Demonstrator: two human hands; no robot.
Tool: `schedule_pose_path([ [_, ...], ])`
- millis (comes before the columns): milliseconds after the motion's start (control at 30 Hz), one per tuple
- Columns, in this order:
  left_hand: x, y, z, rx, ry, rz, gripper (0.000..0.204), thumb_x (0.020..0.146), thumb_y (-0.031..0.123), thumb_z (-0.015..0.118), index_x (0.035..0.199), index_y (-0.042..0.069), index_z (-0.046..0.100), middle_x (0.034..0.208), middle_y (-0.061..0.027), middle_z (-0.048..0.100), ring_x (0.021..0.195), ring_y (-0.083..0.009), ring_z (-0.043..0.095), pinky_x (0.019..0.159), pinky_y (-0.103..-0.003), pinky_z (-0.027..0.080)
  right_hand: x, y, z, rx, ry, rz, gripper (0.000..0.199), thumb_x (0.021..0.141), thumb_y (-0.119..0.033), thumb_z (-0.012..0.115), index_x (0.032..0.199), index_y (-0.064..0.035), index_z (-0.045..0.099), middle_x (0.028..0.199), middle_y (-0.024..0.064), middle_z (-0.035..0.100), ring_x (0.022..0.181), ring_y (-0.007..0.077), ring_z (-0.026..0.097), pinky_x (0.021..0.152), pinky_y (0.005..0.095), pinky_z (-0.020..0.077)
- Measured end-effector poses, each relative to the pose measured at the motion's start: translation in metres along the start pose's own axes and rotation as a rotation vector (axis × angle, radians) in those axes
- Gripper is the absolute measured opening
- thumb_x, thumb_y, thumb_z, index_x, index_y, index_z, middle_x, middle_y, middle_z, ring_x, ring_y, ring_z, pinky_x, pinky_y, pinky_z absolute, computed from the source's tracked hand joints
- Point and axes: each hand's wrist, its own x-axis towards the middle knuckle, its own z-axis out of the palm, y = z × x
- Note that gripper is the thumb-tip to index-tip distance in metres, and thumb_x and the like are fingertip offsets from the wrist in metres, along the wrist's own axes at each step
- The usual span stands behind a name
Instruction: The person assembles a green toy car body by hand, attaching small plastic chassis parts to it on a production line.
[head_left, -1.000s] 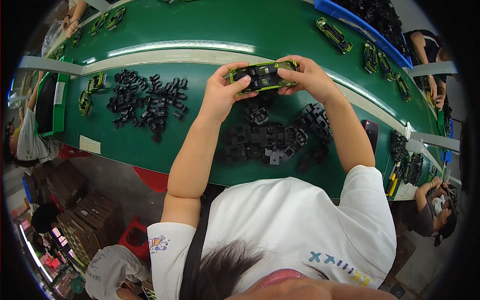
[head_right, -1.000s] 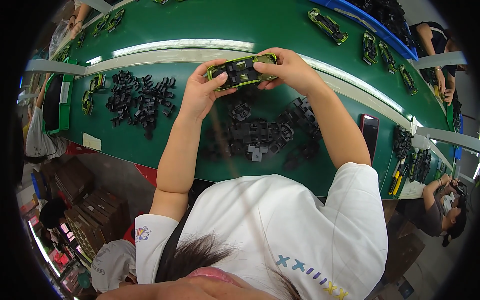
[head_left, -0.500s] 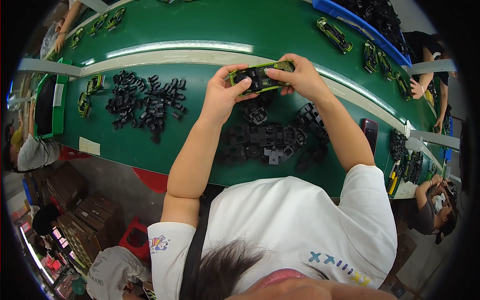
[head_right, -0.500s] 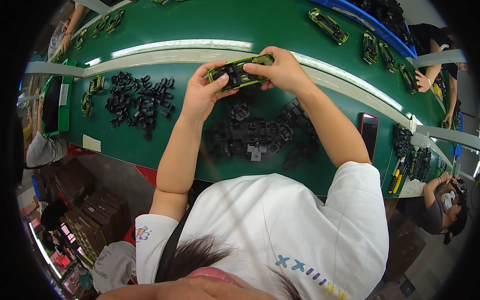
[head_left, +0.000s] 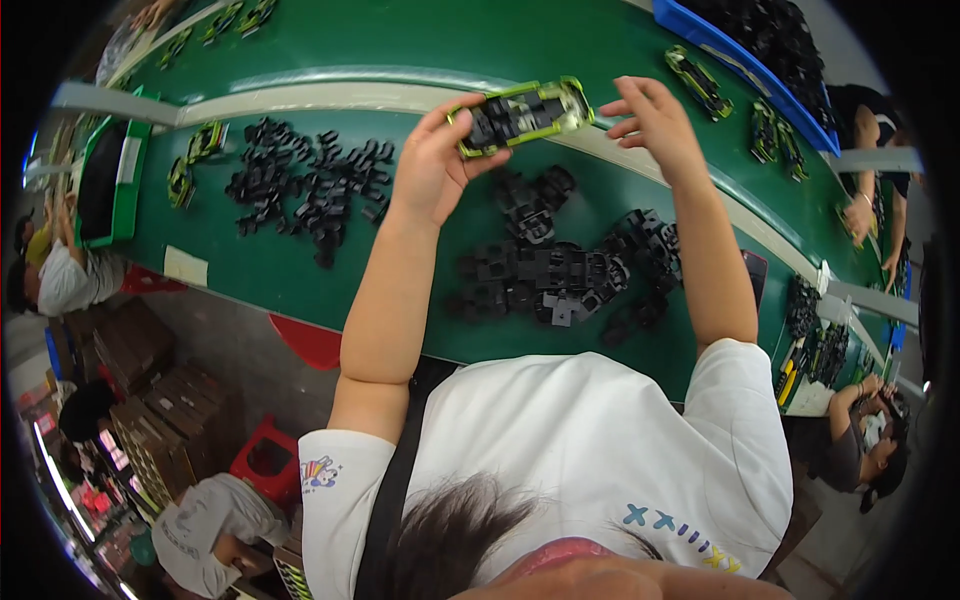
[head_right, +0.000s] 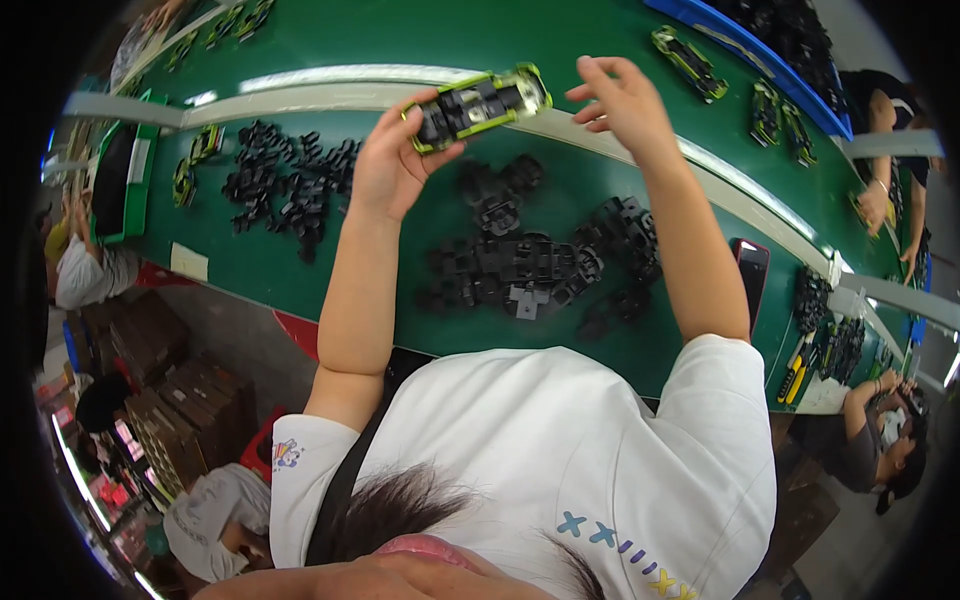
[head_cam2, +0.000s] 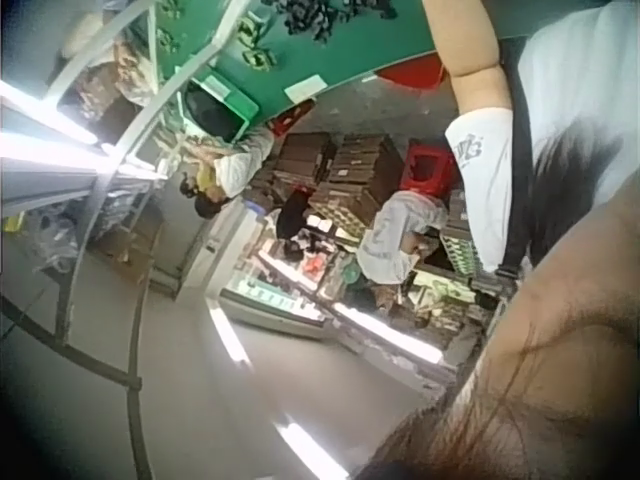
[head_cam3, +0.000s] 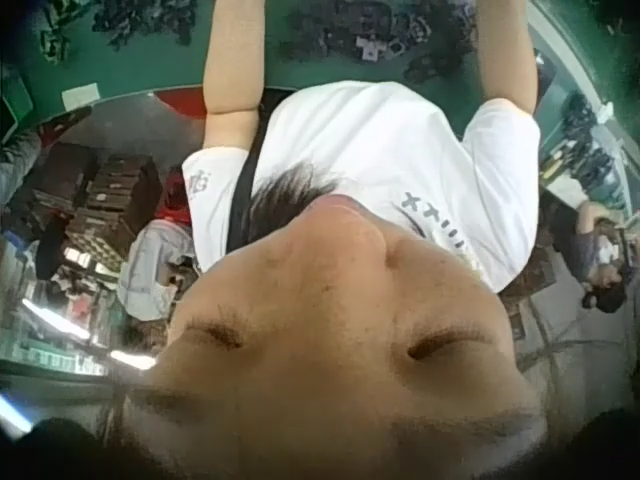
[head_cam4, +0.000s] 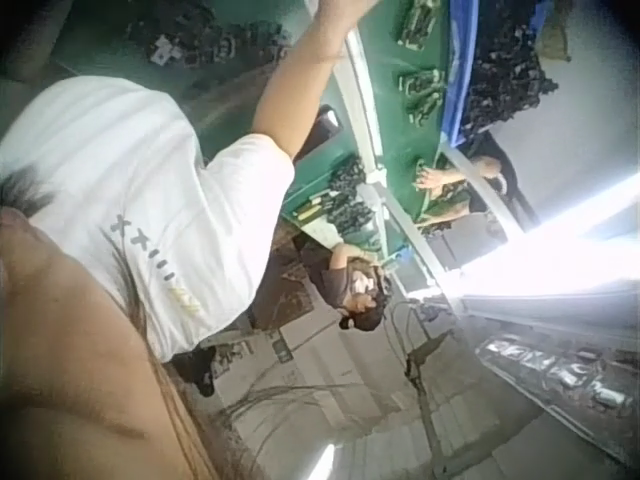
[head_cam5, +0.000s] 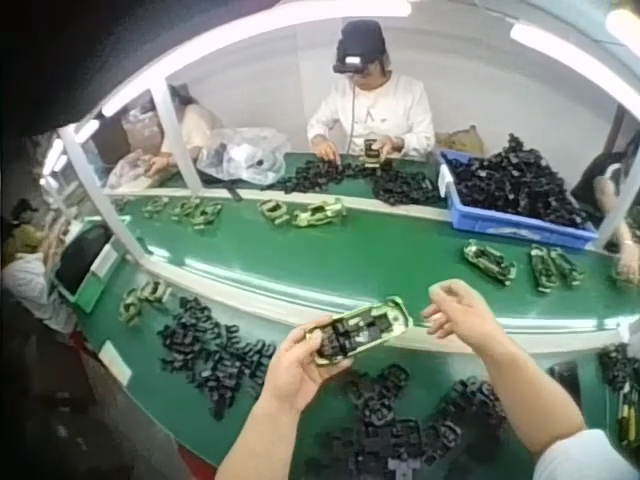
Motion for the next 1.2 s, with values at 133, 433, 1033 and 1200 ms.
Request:
schedule_pose_path([
  [133,0.004,0.04,-0.033,-0.03,0.142,0.309,0.028,0.095,0.012,0.042,0.118,-0.003,0.049,0.116,-0.02,0.054,0.098,-0.0351,0.061,0.077,-0.04,0.059,0.012,0.005,0.026,-0.24,-0.115,-0.299,0.023,0.087,-0.021,0.062,0.103,-0.0048,0.06,0.09,0.0062,0.064,0.075,0.0123,0.06,0.064,0.0244,0.0476],
  [433,-0.007,0.081,-0.092,-0.2,0.264,0.585,0.028,0.096,0.014,0.039,0.118,-0.003,0.044,0.116,-0.0258,0.052,0.1,-0.0458,0.058,0.079,-0.04,0.059,-0.006,-0.017,0.199,-0.839,-0.616,-1.17,0.026,0.073,-0.007,0.066,0.099,-0.0106,0.065,0.112,0.0044,0.058,0.103,0.0258,0.054,0.086,0.038,0.0453],
  [1033,-0.005,0.075,-0.082,-0.165,0.29,0.569,0.028,0.095,0.012,0.039,0.118,-0.003,0.045,0.112,-0.0235,0.055,0.094,-0.0418,0.062,0.075,-0.039,0.059,0.015,-0.025,0.23,-0.795,-0.282,-0.788,0.022,0.074,-0.018,0.067,0.092,-0.0047,0.066,0.086,0.0135,0.062,0.086,0.0334,0.06,0.075,0.0428,0.0488],
  [1200,-0.003,0.07,-0.08,-0.119,0.297,0.544,0.03,0.096,0.014,0.039,0.12,-0.002,0.044,0.12,-0.0279,0.05,0.105,-0.0489,0.055,0.081,-0.041,0.058,0.024,-0.012,0.237,-0.854,-0.277,-0.806,0.017,0.074,-0.018,0.066,0.077,-0.0015,0.067,0.084,0.0179,0.063,0.082,0.0357,0.062,0.073,0.0436,0.0504],
])
